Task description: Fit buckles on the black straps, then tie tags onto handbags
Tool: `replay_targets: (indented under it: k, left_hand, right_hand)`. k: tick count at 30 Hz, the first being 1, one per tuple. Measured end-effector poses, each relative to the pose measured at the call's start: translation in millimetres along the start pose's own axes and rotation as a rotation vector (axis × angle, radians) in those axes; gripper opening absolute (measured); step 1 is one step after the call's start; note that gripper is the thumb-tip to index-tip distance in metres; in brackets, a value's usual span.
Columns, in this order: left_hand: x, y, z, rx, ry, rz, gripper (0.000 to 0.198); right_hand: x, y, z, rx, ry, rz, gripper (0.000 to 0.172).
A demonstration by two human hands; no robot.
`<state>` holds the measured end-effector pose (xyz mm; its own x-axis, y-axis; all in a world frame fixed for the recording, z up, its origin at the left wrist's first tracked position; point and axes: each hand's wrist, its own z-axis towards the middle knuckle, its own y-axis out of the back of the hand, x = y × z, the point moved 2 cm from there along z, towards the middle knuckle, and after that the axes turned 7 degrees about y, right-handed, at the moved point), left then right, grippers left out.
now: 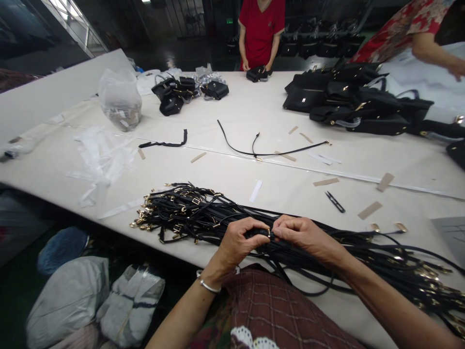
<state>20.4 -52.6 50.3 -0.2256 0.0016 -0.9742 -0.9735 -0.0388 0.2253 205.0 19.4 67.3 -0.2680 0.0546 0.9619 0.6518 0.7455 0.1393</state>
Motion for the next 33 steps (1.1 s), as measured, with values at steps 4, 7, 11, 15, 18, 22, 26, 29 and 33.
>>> replay_targets:
  k: [4, 7, 11, 15, 18, 22, 26, 29, 33]
  left_hand:
    - [-7, 3.2, 1, 0.030, -0.008, 0.014, 0.014]
    - [-10, 2.5, 0, 0.053, 0.015, 0.015, 0.012]
    - [-5, 3.7, -2, 0.005, 0.162, -0.085, 0.026]
    - [2, 5.7, -4, 0.072, 0.262, -0.224, 0.022]
    - [3, 5.4, -4, 0.157, 0.336, -0.384, 0.029]
    - [-1, 8.0, -2, 0.200, 0.303, -0.305, 0.022]
    - [-5, 18.6, 2, 0.025, 0.174, 0.065, 0.023]
    - [-5, 19.3, 6, 0.050, 0.085, 0.238, 0.036]
    - [-4, 9.5, 10, 0.203, 0.050, 0.241, 0.035]
  right_hand:
    - [4, -9, 0, -0.029, 0.069, -0.008, 0.036]
    - [0, -16, 1, -0.044, 0.103, 0.004, 0.037]
    - [-8, -17, 3, -0.034, 0.067, 0.016, 0.039]
    - [-2, -10, 1, -0.060, 0.040, -0.064, 0.026]
    - [14, -12, -2, -0.100, 0.146, -0.266, 0.036]
    - [27, -24, -1, -0.100, 0.433, -0.535, 0.018]
    - [18, -26, 3, -0.155, 0.520, -0.550, 0.012]
    - [11, -25, 3, -0.195, 0.533, -0.497, 0.011]
    - [11, -24, 4, -0.155, 0.466, -0.450, 0.010]
